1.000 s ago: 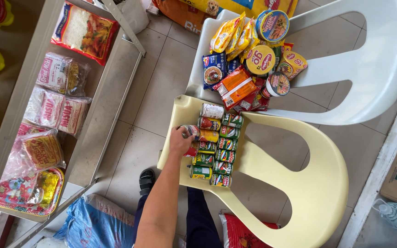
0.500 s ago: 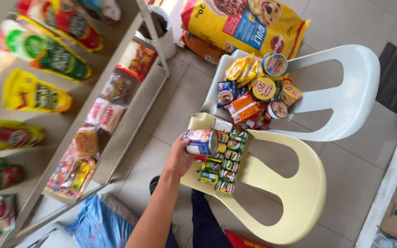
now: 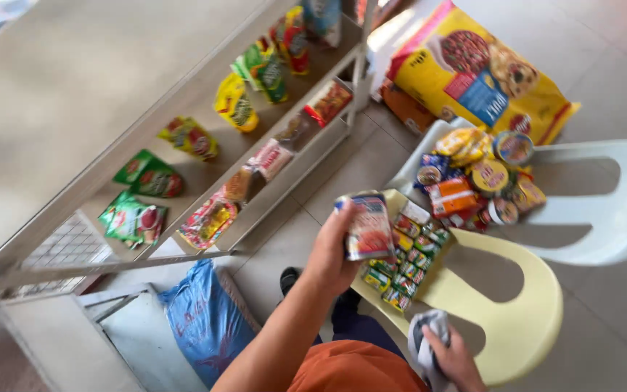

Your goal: Cleaning canned goods with a cloth and placing them neatly on a grocery store shelf.

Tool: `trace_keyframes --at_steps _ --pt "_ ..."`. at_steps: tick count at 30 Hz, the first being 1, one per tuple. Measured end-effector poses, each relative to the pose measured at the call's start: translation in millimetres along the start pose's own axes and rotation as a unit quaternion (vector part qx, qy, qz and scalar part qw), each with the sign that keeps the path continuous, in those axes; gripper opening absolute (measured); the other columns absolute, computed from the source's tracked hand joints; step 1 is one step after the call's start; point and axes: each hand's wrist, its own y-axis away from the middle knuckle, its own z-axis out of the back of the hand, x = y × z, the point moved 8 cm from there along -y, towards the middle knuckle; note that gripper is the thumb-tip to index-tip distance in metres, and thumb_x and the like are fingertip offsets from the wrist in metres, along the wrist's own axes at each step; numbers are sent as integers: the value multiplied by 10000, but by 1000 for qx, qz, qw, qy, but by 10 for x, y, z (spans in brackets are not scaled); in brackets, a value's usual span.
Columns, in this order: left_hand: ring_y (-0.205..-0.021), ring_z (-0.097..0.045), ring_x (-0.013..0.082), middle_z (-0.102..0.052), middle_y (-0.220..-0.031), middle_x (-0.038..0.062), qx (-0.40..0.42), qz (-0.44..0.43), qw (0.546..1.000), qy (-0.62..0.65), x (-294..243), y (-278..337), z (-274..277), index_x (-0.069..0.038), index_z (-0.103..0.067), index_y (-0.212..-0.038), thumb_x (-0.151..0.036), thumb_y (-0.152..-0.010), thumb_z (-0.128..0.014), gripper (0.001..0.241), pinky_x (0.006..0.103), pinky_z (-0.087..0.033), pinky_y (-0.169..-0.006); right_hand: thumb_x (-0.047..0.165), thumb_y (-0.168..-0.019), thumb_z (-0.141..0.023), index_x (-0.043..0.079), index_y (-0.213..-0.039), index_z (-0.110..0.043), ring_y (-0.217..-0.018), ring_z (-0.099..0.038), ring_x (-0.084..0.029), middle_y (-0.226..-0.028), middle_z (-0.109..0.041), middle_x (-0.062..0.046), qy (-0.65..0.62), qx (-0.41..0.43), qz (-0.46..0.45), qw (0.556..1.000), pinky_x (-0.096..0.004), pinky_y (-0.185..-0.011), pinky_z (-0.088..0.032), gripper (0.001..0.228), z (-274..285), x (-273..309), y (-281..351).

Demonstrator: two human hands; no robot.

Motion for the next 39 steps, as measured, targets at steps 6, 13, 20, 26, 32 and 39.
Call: trace_keyframes --at_steps 6,13,20,26,32,39 --pt "-900 -745 242 -733 -1062 135 -59 -33 994 -83 -487 246 56 -15 -619 -1256 -566 -1003 -552 610 410 -609 -790 251 -882 -738 20 -1166 -679 -893 -655 -153 -1021 -723 -61 -72 36 188 979 -328 -805 -533 371 -325 3076 61" --pt "-858 -729 246 -713 -1008 149 -94 -74 989 -89 -989 301 180 2 -593 -1225 -590 -1045 -558 620 435 -618 -814 267 -1070 -625 39 -1438 -451 -1268 -484 -185 -1348 -493 -80 -51 205 540 815 -358 -1116 -401 467 -1339 5268 1332" --pt "-1027 -729 218 -718 -1169 126 -44 -83 982 -163 -1692 542 -262 -80 -606 -1310 -604 -972 -471 638 386 -590 -906 321 -755 -834 51 -1352 -556 -1255 -548 -334 -1338 -519 -197 174 9 671 721 -427 -1047 -463 711 -2126 6163 2175" --pt "-1011 -681 212 -705 -1172 145 -62 -61 941 -328 -1884 686 -455 -110 -555 -1417 -663 -965 -377 736 365 -554 -890 335 -901 -738 101 -1129 -699 -944 -742 -233 -993 -750 -96 60 -86 413 905 -373 -877 -570 329 -1958 6248 1775" --pt "-1202 -651 248 -634 -1372 197 32 -112 945 -306 -2170 750 -461 28 -516 -1472 -677 -1006 -387 855 380 -536 -1015 337 -823 -815 -40 -1421 -446 -1319 -444 -340 -1412 -450 -257 215 -69 690 687 -445 -1101 -390 797 -2330 6348 2746" --pt "-1270 -629 231 -621 -1423 165 40 -83 941 -327 -2187 798 -354 -16 -476 -1504 -703 -980 -381 869 357 -491 -1080 333 -864 -846 11 -1433 -512 -1249 -572 -267 -1335 -598 -182 13 65 529 846 -391 -1098 -464 735 -2319 6052 1945"
